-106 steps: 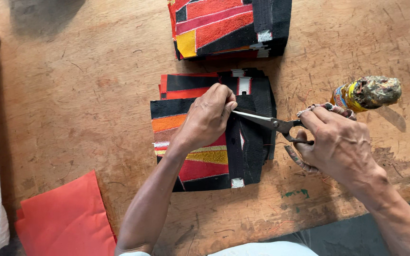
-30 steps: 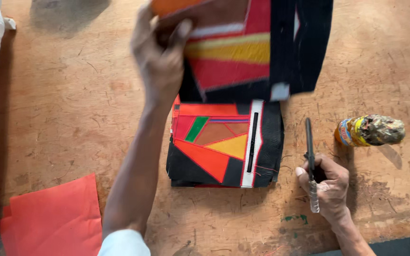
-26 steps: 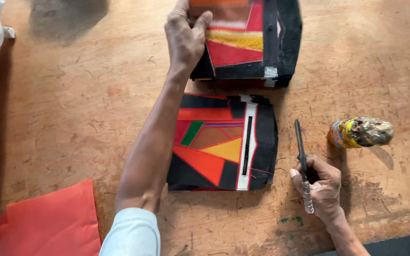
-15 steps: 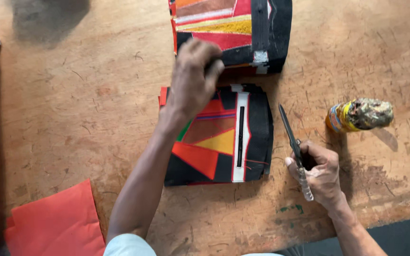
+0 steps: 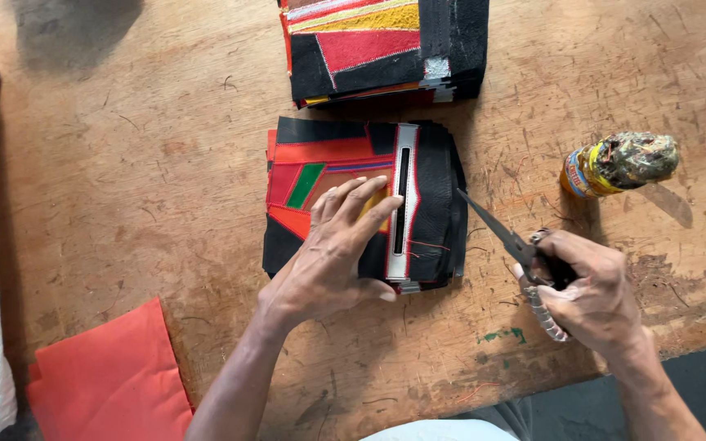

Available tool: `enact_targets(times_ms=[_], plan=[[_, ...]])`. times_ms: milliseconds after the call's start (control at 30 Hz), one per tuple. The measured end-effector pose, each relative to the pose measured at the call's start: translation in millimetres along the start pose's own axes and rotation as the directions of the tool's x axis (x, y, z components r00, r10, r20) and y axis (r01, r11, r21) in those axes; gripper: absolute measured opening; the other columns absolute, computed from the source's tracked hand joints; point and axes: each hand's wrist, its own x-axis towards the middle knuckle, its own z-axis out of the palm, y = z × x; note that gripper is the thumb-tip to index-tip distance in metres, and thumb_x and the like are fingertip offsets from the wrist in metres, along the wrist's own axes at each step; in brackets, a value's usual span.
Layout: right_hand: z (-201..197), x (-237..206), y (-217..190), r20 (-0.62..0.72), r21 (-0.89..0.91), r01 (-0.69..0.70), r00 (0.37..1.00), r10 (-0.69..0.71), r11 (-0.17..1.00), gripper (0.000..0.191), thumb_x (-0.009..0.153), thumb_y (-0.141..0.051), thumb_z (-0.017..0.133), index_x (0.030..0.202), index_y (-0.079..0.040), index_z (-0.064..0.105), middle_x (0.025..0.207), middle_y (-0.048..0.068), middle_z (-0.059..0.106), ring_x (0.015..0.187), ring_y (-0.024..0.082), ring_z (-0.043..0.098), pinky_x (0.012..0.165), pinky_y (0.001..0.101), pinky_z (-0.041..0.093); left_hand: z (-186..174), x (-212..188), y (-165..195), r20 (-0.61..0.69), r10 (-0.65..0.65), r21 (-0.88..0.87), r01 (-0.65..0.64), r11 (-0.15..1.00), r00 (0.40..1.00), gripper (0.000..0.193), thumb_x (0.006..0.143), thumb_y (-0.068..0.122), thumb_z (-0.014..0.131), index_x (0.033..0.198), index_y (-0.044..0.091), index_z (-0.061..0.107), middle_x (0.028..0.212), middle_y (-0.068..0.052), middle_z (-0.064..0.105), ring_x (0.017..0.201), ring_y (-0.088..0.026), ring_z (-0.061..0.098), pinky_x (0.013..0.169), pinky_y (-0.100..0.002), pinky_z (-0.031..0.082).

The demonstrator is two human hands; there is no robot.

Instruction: The person holds a patchwork fabric panel on a wooden workbench and uses scissors to snip loose threads and excess material from its edges and seams. They turn each panel over, trim both sides, and place finished panels on a growing stack.

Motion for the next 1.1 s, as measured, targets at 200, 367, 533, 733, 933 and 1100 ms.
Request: enact_targets(times_ms=[200, 367, 533, 733, 933, 1100], plan=[[-27.2, -6.2, -7.0, -0.021, -0.23, 0.004, 1.0, -0.009, 0.973, 0.022, 0.068, -0.003, 0.074, 0.088, 0.002, 0.066, 0.081, 0.012, 0.068, 0.069, 0.02, 0.066, 0.064, 0.0348, 0.055, 15.1, 17.7, 13.6, -0.001, 0.046, -0.044, -0.046, 0.998, 0.999, 0.021, 0.09, 0.017, 0.078, 0.105, 0.006, 0.07, 0.105, -0.007, 0.064, 0.102, -0.026, 0.062, 0.089, -0.041, 0.052], [-37.8, -4.6, -21.2, 0.01, -0.389, -0.032, 0.999, 0.038, 0.921, 0.04, 0.062, -0.012, 0.079, 0.099, 0.001, 0.069, 0.09, 0.013, 0.07, 0.078, 0.026, 0.069, 0.07, 0.0379, 0.057, 24.8, 30.0, 21.5, 0.013, -0.024, 0.05, 0.023, 0.998, 1.0, 0.007, 0.082, -0.002, 0.069, 0.084, 0.004, 0.065, 0.092, -0.01, 0.058, 0.093, -0.028, 0.061, 0.081, -0.044, 0.052], [-39.5, -7.3, -25.4, 0.079, -0.457, 0.011, 0.996, 0.028, 0.889, 0.053, 0.062, -0.024, 0.084, 0.108, -0.002, 0.07, 0.098, 0.01, 0.072, 0.082, 0.027, 0.07, 0.073, 0.039, 0.059, 23.0, 24.4, 13.5, -0.063, -0.017, -0.096, 0.011, 0.995, 0.998, 0.012, 0.089, -0.008, 0.063, 0.095, 0.0, 0.056, 0.088, -0.013, 0.056, 0.084, -0.031, 0.06, 0.076, -0.044, 0.05], [-25.8, -2.0, -20.2, 0.182, -0.528, 0.09, 0.983, 0.009, 0.845, 0.037, 0.071, -0.026, 0.085, 0.096, -0.003, 0.07, 0.087, 0.008, 0.069, 0.073, 0.024, 0.068, 0.067, 0.0375, 0.059, 22.0, 23.2, 5.1, -0.151, -0.157, -0.476, 0.067, 0.877, 0.976, 0.014, 0.09, -0.006, 0.067, 0.096, 0.002, 0.057, 0.083, -0.009, 0.067, 0.079, -0.019, 0.069, 0.074, -0.034, 0.055], [-10.4, 10.9, -23.1, 0.167, -0.496, 0.219, 0.974, -0.156, 0.84, 0.03, 0.075, -0.021, 0.08, 0.096, -0.002, 0.07, 0.081, 0.008, 0.068, 0.069, 0.022, 0.066, 0.064, 0.0356, 0.058, 27.3, 23.0, 6.3, -0.128, -0.226, -0.543, 0.123, 0.831, 0.966, 0.013, 0.092, -0.006, 0.065, 0.094, 0.004, 0.056, 0.083, -0.004, 0.067, 0.08, -0.011, 0.068, 0.072, -0.03, 0.056], [-7.0, 16.6, -23.2, 0.2, -0.541, 0.249, 0.966, -0.165, 0.804, 0.021, 0.076, -0.021, 0.08, 0.085, -0.005, 0.069, 0.077, 0.007, 0.067, 0.068, 0.022, 0.066, 0.059, 0.0375, 0.057, 28.5, 25.6, 6.9, -0.141, -0.241, -0.533, 0.131, 0.836, 0.96, 0.013, 0.092, -0.006, 0.066, 0.093, 0.003, 0.057, 0.081, -0.002, 0.065, 0.075, -0.011, 0.064, 0.066, -0.029, 0.052]])
